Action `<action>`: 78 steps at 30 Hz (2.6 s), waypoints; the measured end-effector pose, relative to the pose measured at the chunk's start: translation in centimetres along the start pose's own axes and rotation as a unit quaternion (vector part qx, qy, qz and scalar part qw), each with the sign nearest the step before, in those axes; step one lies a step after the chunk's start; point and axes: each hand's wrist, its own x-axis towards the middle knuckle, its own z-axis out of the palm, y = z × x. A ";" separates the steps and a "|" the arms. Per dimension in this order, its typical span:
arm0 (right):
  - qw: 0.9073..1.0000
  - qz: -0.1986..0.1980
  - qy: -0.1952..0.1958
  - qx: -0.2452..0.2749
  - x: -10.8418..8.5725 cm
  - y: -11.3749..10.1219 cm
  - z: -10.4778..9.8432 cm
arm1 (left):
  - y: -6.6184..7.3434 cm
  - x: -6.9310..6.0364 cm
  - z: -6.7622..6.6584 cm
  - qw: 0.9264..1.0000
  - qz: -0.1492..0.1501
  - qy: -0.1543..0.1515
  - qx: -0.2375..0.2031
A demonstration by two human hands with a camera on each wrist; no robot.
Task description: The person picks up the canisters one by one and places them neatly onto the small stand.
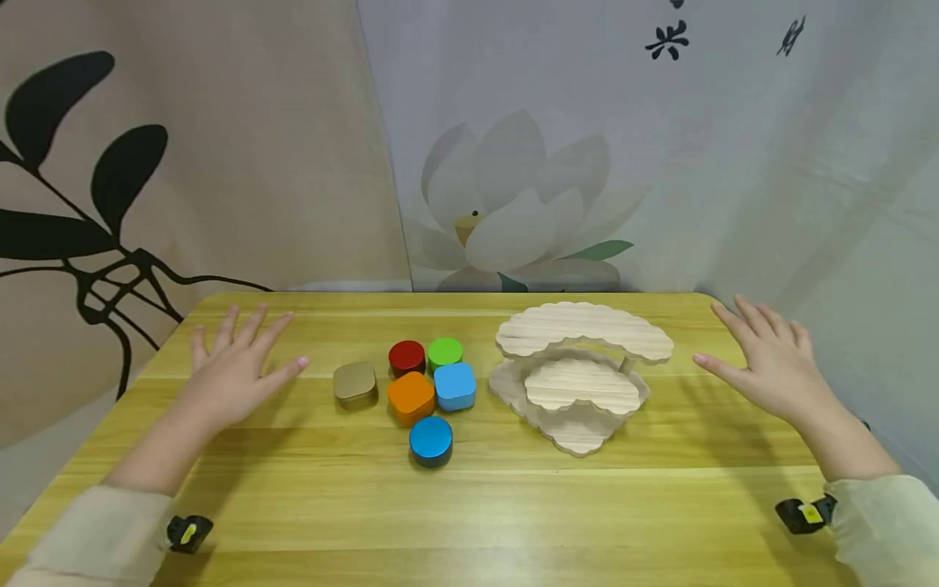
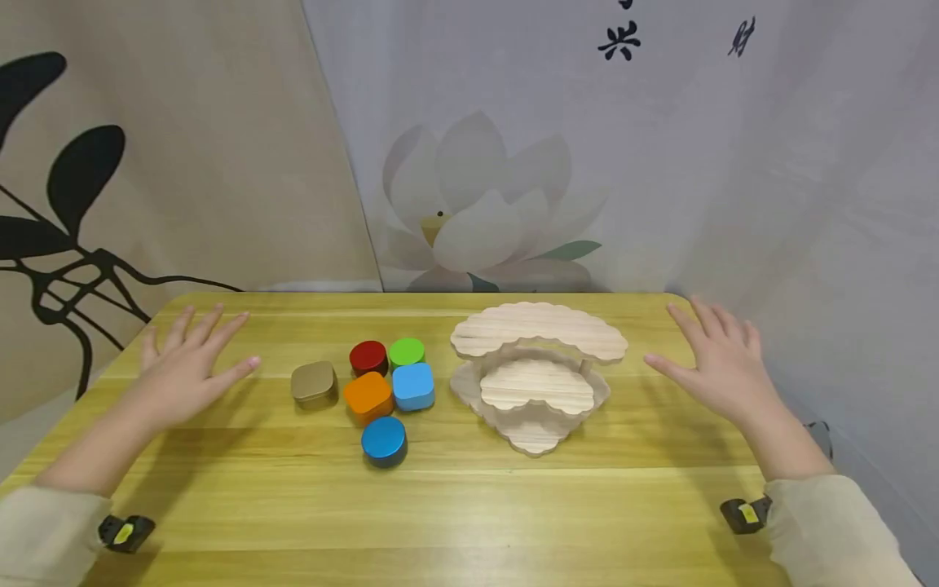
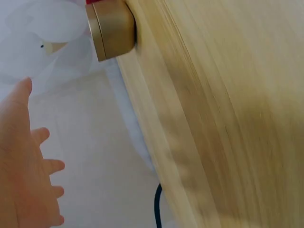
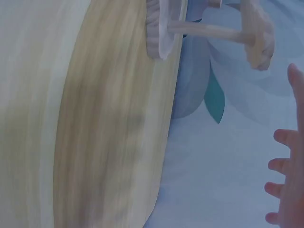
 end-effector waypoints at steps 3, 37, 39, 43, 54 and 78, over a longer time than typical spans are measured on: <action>1.000 -0.008 0.014 0.005 -0.1 -0.5 0.0 | 0.3 0.0 0.3 1.000 0.005 0.007 -0.006; 0.986 0.053 0.072 0.140 0.5 -6.6 2.9 | 3.3 -0.3 3.8 0.985 0.049 0.039 -0.159; 0.986 0.056 0.075 0.140 0.5 -6.8 3.0 | 3.3 -0.2 3.9 0.984 0.049 0.030 -0.167; 0.985 0.058 0.083 0.141 0.6 -7.0 3.2 | 3.3 -0.1 4.2 0.983 0.043 0.012 -0.179; 0.981 0.068 0.097 0.154 1.0 -7.4 4.0 | 3.2 0.3 5.2 0.975 0.031 -0.037 -0.219; 0.969 0.084 0.124 0.197 1.1 -8.1 4.6 | 3.0 0.8 6.9 0.958 0.011 -0.065 -0.278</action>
